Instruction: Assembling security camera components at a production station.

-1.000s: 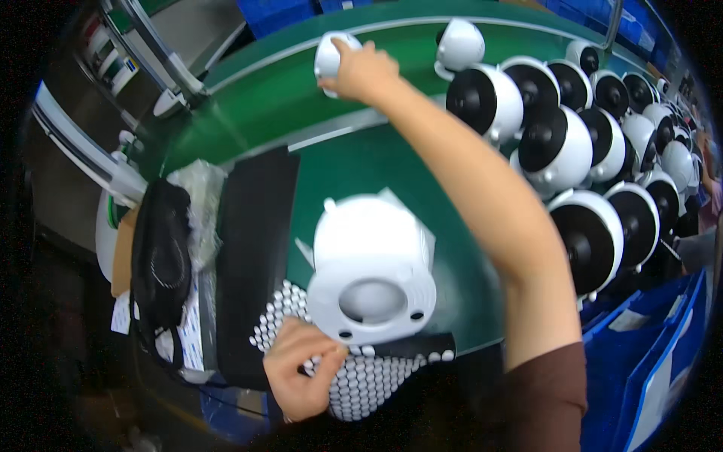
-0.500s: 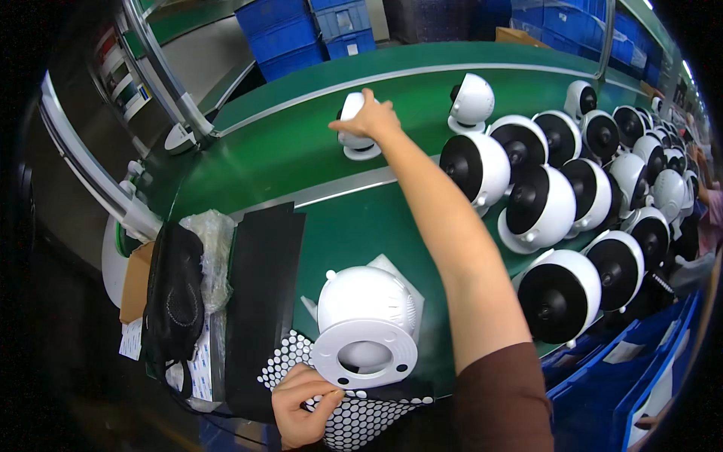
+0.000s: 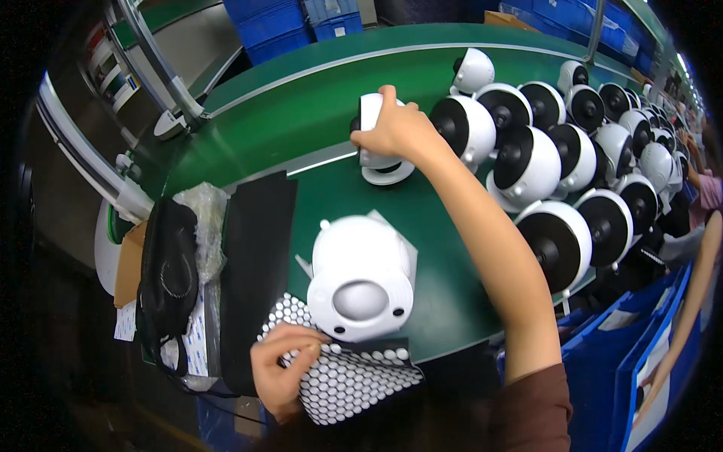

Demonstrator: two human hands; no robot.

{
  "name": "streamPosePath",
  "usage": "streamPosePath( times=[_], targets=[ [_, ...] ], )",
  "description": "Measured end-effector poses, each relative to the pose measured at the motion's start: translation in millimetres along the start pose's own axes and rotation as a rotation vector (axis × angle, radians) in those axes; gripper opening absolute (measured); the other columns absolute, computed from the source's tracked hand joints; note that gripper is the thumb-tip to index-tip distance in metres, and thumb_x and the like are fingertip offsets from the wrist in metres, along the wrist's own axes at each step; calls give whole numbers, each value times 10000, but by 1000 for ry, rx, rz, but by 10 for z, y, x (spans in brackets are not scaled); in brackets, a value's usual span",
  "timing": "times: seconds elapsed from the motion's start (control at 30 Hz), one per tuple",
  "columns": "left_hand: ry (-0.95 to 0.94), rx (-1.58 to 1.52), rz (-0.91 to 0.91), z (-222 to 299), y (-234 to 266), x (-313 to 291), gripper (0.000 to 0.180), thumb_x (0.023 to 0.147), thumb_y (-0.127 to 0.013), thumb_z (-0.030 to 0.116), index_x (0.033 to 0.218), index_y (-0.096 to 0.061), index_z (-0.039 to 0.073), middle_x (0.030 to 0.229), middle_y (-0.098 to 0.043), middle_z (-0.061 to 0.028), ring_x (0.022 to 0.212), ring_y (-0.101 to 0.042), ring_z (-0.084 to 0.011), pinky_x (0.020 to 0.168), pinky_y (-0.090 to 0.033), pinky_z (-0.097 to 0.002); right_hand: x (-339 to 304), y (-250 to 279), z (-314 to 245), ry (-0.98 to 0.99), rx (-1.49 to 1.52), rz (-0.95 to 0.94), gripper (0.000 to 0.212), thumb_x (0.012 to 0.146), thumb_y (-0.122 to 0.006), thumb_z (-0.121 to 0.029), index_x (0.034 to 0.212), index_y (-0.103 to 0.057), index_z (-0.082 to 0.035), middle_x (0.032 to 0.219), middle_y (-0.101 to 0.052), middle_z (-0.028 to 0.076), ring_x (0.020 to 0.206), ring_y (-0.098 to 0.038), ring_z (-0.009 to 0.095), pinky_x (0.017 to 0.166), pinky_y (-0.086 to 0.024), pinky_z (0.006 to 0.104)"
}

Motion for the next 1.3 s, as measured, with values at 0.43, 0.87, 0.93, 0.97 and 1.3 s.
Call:
streamPosePath(
  times=[0.43, 0.87, 0.93, 0.97, 1.3],
  targets=[
    [-330, -166, -52, 203, -71, -54, 106, 722, -608, -38, 817, -656, -36, 857, -572, -102, 697, -529, -113, 632, -410, -205, -2437, 613, -324, 600, 302, -173, 312, 698, -693, -79, 1001, -634, -35, 862, -644, 129, 746, -616, 231, 657, -461, 271],
    [-410, 217, 5, 462, -352, -191, 95, 638, -663, 0, 723, -621, 6, 609, -566, -60, 542, -482, -171, 576, -320, -276, -2657, 303, -32, 555, 251, -127, 151, 676, -690, -21, 820, -648, -36, 706, -605, 76, 646, -584, 210, 566, -461, 282],
    [-451, 201, -15, 439, -356, -162, 93, 670, -667, 9, 741, -612, 31, 606, -558, -49, 506, -493, -185, 524, -304, -277, -2703, 381, -97, 721, 248, 196, 191, 628, -705, -11, 803, -649, -60, 713, -594, 47, 657, -572, 207, 581, -467, 300],
    [-450, 199, -21, 439, -361, -153, 93, 670, -667, 9, 741, -612, 31, 606, -558, -49, 506, -493, -185, 524, -304, -277, -2710, 360, -79, 715, 248, 197, 191, 628, -705, -11, 803, -649, -60, 713, -594, 47, 657, -572, 207, 581, -467, 300],
    [-460, 234, -10, 438, -382, -164, 106, 641, -655, -12, 715, -607, 46, 594, -554, -27, 480, -471, -164, 544, -277, -275, -2584, 347, -66, 635, 315, -47, 208, 583, -724, 2, 753, -636, -79, 703, -582, 29, 647, -558, 183, 544, -442, 280]
  ],
)
Point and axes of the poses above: each hand's wrist, its own x-axis towards the middle knuckle, its own y-axis out of the back of the hand, z = x × y, the point moved 5 cm from there along x, towards the middle knuckle
